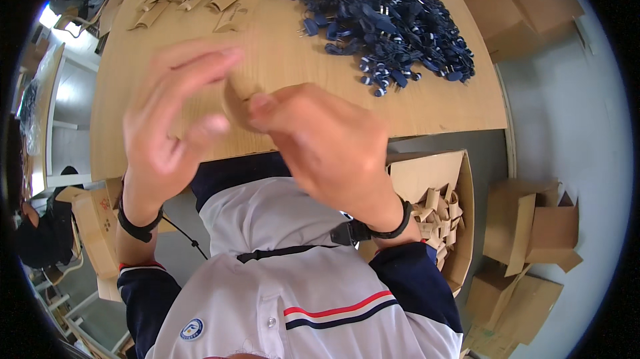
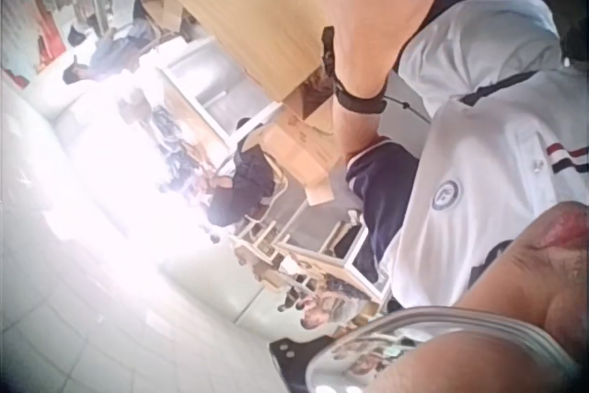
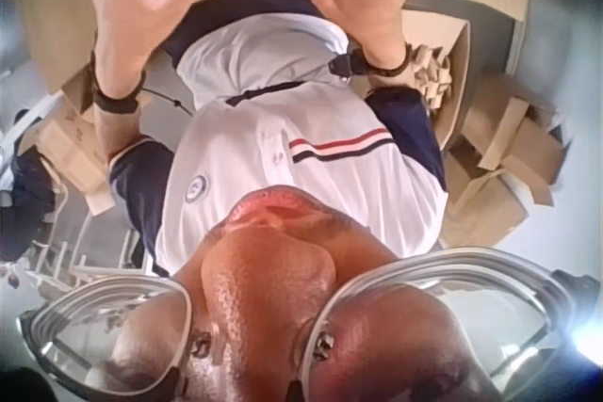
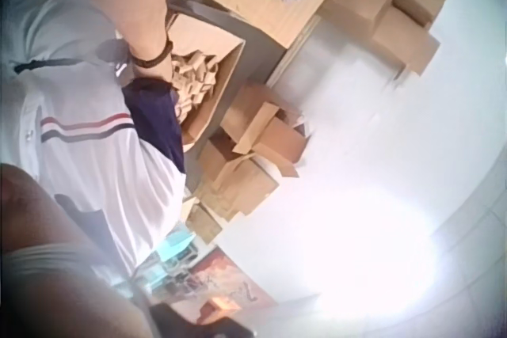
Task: Assembling blue electronic components and inserting them into cardboard tubes.
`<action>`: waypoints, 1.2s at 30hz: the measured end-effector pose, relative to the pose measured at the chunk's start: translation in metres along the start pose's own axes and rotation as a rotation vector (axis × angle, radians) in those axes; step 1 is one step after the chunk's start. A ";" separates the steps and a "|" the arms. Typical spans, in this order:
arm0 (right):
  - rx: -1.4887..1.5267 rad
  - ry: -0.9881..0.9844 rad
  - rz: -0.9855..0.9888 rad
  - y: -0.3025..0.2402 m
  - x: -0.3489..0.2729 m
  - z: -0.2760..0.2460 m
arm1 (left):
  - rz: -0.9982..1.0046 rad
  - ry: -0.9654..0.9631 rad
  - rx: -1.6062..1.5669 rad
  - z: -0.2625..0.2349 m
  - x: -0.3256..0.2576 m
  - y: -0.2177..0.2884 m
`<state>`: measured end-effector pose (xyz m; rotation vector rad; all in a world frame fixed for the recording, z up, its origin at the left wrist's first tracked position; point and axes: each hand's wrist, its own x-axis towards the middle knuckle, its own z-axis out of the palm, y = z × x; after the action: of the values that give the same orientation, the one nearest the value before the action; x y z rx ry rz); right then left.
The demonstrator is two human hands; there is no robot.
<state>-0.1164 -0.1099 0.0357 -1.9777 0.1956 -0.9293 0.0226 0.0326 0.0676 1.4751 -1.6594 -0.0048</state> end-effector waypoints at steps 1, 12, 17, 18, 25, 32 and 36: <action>-0.193 0.004 -0.376 0.007 0.007 0.000 | -0.190 -0.008 0.097 -0.003 0.001 0.005; -0.254 0.101 -0.618 -0.001 0.018 -0.005 | -0.450 0.229 -0.405 0.021 -0.002 0.010; -0.008 0.295 -0.390 0.005 0.003 0.033 | -0.211 0.537 -0.012 0.060 -0.015 0.004; 0.009 0.354 -0.448 0.010 0.002 0.035 | -0.216 0.572 0.029 0.063 -0.016 0.004; -0.059 -0.107 -0.257 0.031 -0.003 -0.020 | -0.522 0.385 -0.449 0.066 -0.023 0.014; -0.071 -0.364 0.041 0.041 -0.015 -0.043 | -0.706 0.047 -1.042 0.065 -0.012 0.010; 0.421 -0.968 0.338 0.040 -0.025 -0.040 | -0.469 -0.325 -0.679 0.055 -0.005 0.003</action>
<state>-0.1525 -0.1475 0.0025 -1.7102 -0.2026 0.2401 -0.0136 0.0086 0.0328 1.3181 -1.3087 -1.0100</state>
